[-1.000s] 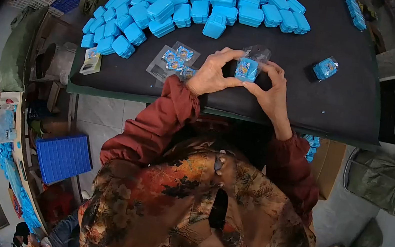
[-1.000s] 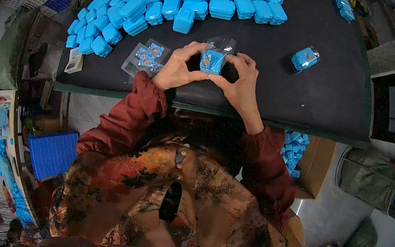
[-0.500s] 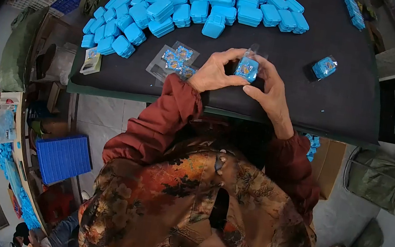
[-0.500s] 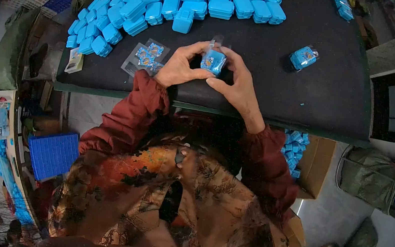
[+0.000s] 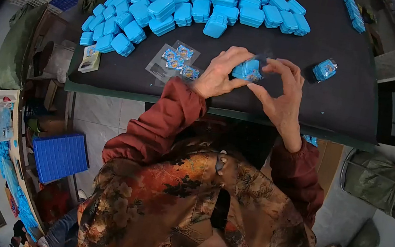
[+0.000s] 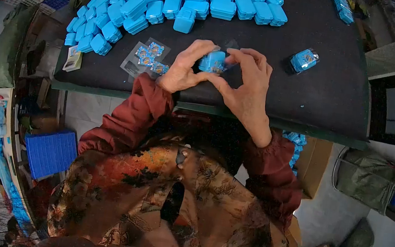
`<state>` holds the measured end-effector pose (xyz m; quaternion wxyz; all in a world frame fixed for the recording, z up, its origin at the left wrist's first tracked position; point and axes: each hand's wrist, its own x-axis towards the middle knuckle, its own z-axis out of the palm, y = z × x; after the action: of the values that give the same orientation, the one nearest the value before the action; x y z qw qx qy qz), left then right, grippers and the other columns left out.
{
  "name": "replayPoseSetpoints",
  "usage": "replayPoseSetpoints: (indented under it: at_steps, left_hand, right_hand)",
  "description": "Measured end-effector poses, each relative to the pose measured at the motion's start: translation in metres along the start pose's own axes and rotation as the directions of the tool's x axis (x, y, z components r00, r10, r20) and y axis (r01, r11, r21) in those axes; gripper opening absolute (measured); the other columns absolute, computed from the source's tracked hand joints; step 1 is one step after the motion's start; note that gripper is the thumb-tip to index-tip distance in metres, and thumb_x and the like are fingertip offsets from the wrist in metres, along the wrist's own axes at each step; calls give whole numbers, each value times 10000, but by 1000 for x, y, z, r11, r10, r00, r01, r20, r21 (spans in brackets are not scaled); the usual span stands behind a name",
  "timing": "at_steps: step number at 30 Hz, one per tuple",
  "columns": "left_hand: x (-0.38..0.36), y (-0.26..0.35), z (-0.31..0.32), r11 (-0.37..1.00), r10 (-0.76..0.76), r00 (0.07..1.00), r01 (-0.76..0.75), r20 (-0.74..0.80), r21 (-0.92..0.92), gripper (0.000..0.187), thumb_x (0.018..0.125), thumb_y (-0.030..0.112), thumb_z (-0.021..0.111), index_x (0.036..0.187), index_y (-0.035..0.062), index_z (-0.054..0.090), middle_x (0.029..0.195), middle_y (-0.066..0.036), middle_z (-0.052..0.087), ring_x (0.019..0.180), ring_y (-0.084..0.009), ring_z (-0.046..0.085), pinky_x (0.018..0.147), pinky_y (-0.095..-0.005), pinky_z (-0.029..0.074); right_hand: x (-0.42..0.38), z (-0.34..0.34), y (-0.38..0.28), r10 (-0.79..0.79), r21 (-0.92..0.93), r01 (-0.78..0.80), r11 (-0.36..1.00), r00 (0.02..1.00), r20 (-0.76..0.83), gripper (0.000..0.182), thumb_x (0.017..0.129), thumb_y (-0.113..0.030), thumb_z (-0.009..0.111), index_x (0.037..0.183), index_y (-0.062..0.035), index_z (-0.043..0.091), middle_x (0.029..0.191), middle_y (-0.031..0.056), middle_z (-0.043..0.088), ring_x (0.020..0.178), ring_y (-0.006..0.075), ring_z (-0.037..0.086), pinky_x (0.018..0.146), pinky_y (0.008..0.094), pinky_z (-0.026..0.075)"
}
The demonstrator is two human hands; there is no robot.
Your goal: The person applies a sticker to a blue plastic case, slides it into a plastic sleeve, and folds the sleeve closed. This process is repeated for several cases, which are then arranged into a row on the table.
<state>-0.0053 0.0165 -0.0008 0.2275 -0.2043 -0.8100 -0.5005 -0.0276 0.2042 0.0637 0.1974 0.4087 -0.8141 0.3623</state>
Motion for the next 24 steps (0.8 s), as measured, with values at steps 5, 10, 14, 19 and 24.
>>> replayPoseSetpoints:
  at_steps: [5, 10, 14, 19, 24]
  left_hand:
    - [1, 24, -9, 950, 155, 986, -132, -61, 282, 641, 550, -84, 713, 1152, 6, 513, 1061, -137, 470, 980, -329, 488, 750, -367, 458]
    - [-4, 44, -14, 947, 185, 972, -138, -143, 289, 690, 517, -115, 696, 1167, 24, 511, 1075, -143, 466, 974, -327, 482, 751, -378, 454]
    - [-7, 49, -19, 917, 253, 956, -187, -149, 352, 707, 500, -121, 690, 1169, 11, 504, 1077, -149, 465, 956, -332, 486, 758, -388, 449]
    - [-10, 55, -21, 910, 229, 961, -155, -153, 385, 701, 490, -119, 685, 1157, -1, 507, 1069, -144, 463, 946, -342, 486, 781, -404, 441]
    - [-9, 56, -22, 896, 240, 964, -176, -112, 408, 702, 493, -128, 661, 1166, -1, 506, 1075, -142, 455, 940, -340, 485, 784, -408, 440]
  right_hand:
    - [-3, -9, -10, 238, 130, -270, 954, 946, 219, 273, 699, -255, 761, 882, -88, 644, 850, 6, 599, 885, 208, 493, 787, 368, 324]
    - [-14, -2, -13, 222, 332, -234, 914, 972, 74, 123, 776, -122, 682, 862, -52, 629, 889, 38, 611, 921, 212, 497, 789, 356, 360]
    - [-17, -1, -24, 250, 533, -204, 822, 968, -16, 52, 818, -40, 617, 856, -8, 598, 1016, 83, 614, 962, 231, 497, 802, 347, 396]
    - [-22, 9, -24, 260, 558, -197, 806, 965, -35, 44, 826, -41, 608, 837, -4, 586, 1065, 87, 599, 974, 242, 494, 815, 342, 398]
    - [-19, 8, -21, 266, 592, -223, 775, 964, 15, 44, 826, -42, 608, 838, -6, 586, 1038, 82, 601, 996, 247, 495, 828, 344, 397]
